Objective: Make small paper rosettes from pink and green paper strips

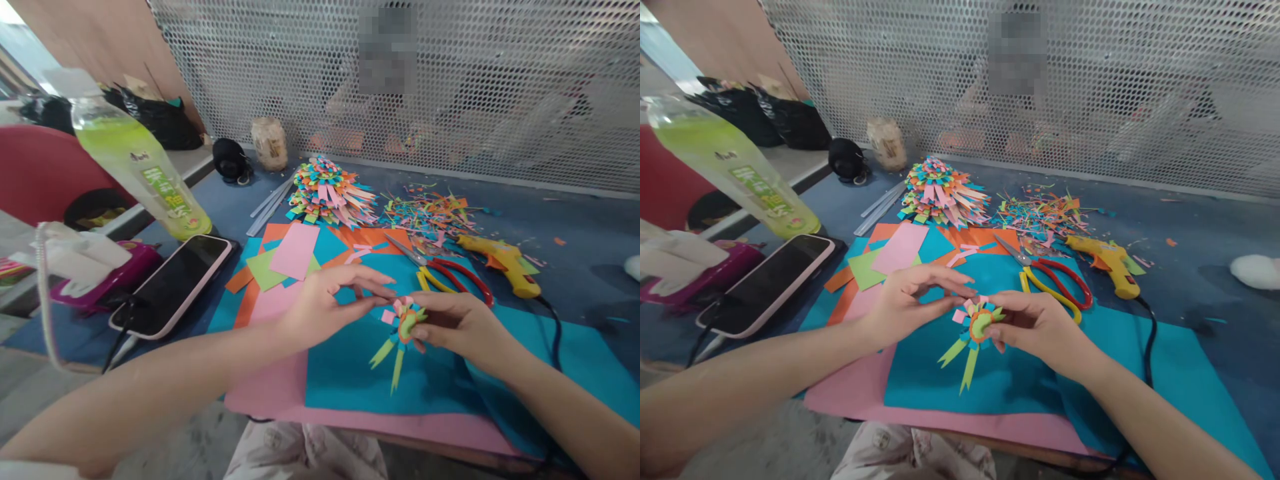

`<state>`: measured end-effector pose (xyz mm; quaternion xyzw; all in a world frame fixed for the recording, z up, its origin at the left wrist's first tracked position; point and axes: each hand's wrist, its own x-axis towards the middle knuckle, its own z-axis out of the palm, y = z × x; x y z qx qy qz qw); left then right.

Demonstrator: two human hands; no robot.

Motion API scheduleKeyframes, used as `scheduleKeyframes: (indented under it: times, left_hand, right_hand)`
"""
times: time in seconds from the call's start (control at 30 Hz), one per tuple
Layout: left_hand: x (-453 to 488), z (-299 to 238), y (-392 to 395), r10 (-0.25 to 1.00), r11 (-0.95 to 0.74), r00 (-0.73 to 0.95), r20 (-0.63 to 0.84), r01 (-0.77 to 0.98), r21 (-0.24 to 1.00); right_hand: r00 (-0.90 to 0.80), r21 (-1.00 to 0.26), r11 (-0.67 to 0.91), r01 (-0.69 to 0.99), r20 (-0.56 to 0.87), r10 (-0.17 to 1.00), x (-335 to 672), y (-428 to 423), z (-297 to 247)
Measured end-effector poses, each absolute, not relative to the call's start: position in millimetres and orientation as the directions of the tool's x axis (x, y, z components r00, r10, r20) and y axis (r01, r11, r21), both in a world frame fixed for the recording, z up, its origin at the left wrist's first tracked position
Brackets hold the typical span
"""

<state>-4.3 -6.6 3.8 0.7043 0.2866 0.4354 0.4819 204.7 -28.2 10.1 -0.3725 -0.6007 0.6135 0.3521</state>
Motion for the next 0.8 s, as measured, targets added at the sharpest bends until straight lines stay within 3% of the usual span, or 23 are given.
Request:
scheduleKeyframes:
  times: [0.2,0.37,0.57,0.8]
  left_hand:
    - [-4.2,3.0,-8.0,0.849,-0.343,0.417,0.326,-0.036,0.939]
    - [-2.8,5.0,-5.3,0.853,-0.352,0.394,0.342,-0.050,0.935]
    - [-3.0,8.4,-4.4,0.873,-0.378,0.303,0.382,-0.074,0.923]
    - [-3.9,4.7,-2.5,0.867,-0.382,0.329,0.375,-0.047,0.923]
  right_hand:
    - [-0.497,-0.980,-0.197,-0.031,-0.156,0.854,209.4,-25.6,6.1]
    - [-0.529,-0.954,-0.266,-0.139,-0.156,0.834,205.8,-26.1,8.5]
    - [-0.509,-0.952,-0.229,-0.205,-0.096,0.855,209.7,-24.2,9.1]
    - [-0.528,-0.963,-0.204,-0.174,-0.083,0.845,212.0,-21.1,6.5]
